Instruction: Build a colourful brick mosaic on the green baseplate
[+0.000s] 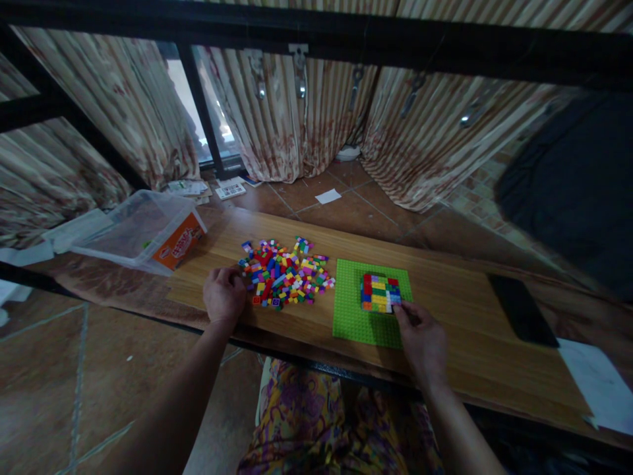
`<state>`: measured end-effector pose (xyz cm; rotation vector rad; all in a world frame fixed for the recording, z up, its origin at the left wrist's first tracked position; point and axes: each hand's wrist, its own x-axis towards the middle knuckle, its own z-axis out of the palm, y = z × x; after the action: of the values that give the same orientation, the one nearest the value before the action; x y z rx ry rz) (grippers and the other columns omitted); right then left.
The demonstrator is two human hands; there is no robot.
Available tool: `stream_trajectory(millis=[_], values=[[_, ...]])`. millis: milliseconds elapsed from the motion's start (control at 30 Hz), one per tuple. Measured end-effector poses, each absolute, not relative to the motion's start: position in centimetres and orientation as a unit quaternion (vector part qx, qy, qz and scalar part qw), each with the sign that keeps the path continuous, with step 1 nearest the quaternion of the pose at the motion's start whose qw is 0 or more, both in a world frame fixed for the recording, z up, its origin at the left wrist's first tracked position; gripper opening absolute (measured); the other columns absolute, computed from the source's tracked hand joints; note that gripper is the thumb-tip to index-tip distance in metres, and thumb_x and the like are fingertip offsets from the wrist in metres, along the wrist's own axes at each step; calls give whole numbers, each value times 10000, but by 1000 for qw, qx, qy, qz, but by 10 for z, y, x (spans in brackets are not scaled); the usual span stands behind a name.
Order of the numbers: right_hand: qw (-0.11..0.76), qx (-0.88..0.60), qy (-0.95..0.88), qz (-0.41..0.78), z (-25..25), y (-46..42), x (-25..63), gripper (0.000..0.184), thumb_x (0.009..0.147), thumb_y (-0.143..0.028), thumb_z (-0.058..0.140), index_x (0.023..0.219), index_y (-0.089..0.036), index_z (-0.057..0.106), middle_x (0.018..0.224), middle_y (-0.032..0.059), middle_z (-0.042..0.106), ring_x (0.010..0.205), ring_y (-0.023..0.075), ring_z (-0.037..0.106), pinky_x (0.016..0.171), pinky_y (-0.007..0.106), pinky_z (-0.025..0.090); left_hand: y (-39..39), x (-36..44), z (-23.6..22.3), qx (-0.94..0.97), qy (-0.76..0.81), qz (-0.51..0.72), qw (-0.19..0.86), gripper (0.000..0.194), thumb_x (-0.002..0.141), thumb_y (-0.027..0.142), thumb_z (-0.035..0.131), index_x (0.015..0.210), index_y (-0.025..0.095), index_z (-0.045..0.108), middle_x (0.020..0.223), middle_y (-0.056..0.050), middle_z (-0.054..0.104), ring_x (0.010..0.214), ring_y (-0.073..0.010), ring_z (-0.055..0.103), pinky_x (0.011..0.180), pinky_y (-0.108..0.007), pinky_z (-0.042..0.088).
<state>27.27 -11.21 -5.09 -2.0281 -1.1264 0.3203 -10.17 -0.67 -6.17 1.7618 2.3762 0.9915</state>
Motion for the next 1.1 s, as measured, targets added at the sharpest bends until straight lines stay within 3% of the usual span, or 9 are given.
stream_trajectory(millis=[400,567,733,1000,1100], values=[[416,-778,-445,155,-53,-114,275,552,800,-618,563,987,-123,722,927,168,750,786,266,689,683,352,501,-7,-102,-62,566,758,325,5,209,814,235,474,818,196,679,922,-88,654,909,-239,597,820,-342,459],[395,-796,-434,150,-52,-119,284,541,857,-599,480,977,-130,721,919,167,744,822,284,688,699,358,486,-6,-103,-63,568,757,321,9,200,812,233,481,820,200,678,935,-89,653,910,-238,598,816,-342,457],[431,-788,-413,151,-52,-124,289,540,864,-585,467,1000,-117,701,929,165,735,805,275,681,720,364,490,-6,-102,-62,565,763,315,7,205,810,236,480,812,203,683,931,-88,648,910,-246,596,806,-345,454],[395,-774,-490,65,-43,-131,276,471,913,-507,441,1074,-123,661,1022,167,689,840,251,657,749,377,516,-6,-103,-63,569,760,314,4,212,813,240,479,832,203,687,926,-87,648,891,-244,597,787,-342,457],[395,-732,-555,16,-42,-130,266,399,935,-452,437,1084,-151,652,1071,152,670,972,254,633,864,408,507,-6,-102,-63,565,761,318,6,213,810,234,477,834,204,686,925,-83,650,888,-240,599,787,-338,456]])
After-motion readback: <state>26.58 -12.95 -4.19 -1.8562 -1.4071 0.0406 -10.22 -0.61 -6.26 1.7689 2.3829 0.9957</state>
